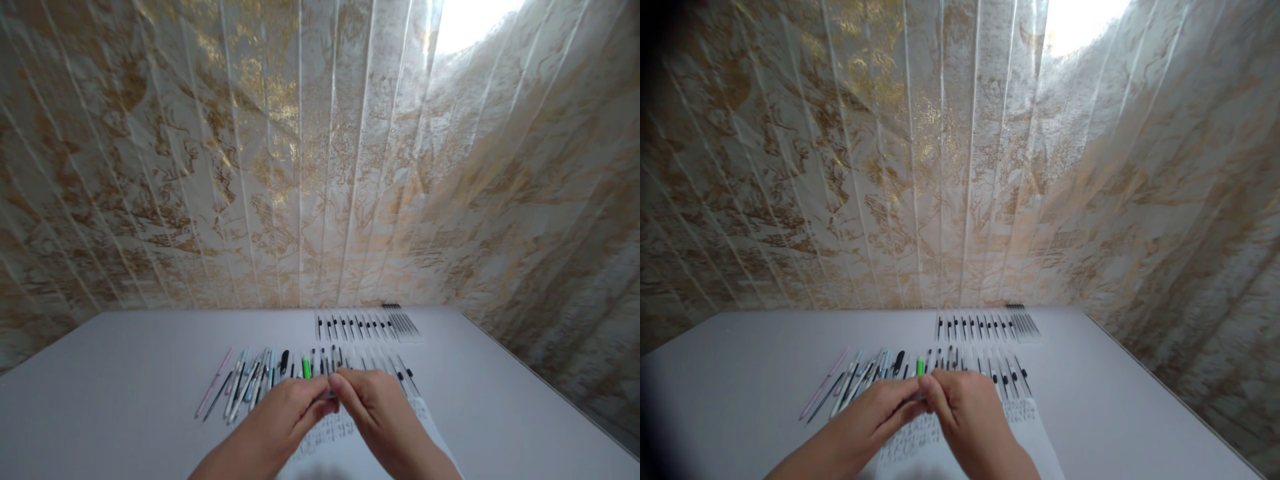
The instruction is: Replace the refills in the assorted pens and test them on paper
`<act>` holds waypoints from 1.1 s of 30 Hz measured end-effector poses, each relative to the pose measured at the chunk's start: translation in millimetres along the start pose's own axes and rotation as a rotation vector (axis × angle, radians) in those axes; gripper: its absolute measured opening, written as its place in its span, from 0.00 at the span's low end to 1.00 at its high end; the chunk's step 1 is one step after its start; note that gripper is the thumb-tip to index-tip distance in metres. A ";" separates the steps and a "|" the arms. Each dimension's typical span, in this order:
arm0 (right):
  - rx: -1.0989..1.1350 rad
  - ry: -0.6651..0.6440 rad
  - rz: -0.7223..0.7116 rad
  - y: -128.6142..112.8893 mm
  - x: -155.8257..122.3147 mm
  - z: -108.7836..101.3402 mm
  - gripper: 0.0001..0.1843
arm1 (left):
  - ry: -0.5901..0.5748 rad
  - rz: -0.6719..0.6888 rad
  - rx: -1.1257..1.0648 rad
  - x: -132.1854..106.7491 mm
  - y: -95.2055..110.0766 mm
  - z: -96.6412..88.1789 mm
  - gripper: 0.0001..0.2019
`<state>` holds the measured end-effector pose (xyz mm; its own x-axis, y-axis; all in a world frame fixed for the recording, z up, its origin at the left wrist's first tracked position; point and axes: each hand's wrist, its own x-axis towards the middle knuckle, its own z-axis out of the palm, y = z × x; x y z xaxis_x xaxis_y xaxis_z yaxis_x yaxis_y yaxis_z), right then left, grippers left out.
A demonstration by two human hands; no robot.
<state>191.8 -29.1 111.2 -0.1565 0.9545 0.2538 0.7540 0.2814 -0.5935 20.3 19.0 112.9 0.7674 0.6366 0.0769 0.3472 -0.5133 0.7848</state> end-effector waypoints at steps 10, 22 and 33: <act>-0.020 -0.047 0.052 2.8 2.6 -3.2 0.28 | 0.006 -0.006 -0.032 1.1 -7.2 9.3 0.12; 0.029 -0.062 0.026 3.7 2.2 -9.8 0.25 | 0.003 -0.045 -0.008 0.4 -2.0 5.1 0.13; -0.098 -0.004 0.022 7.3 3.8 0.0 0.22 | 0.023 -0.041 0.003 2.0 -8.8 6.7 0.14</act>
<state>196.7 -23.4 107.9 -0.1417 0.9607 0.2388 0.8158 0.2500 -0.5215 22.4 20.9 102.1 0.7401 0.6699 0.0591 0.3796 -0.4886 0.7856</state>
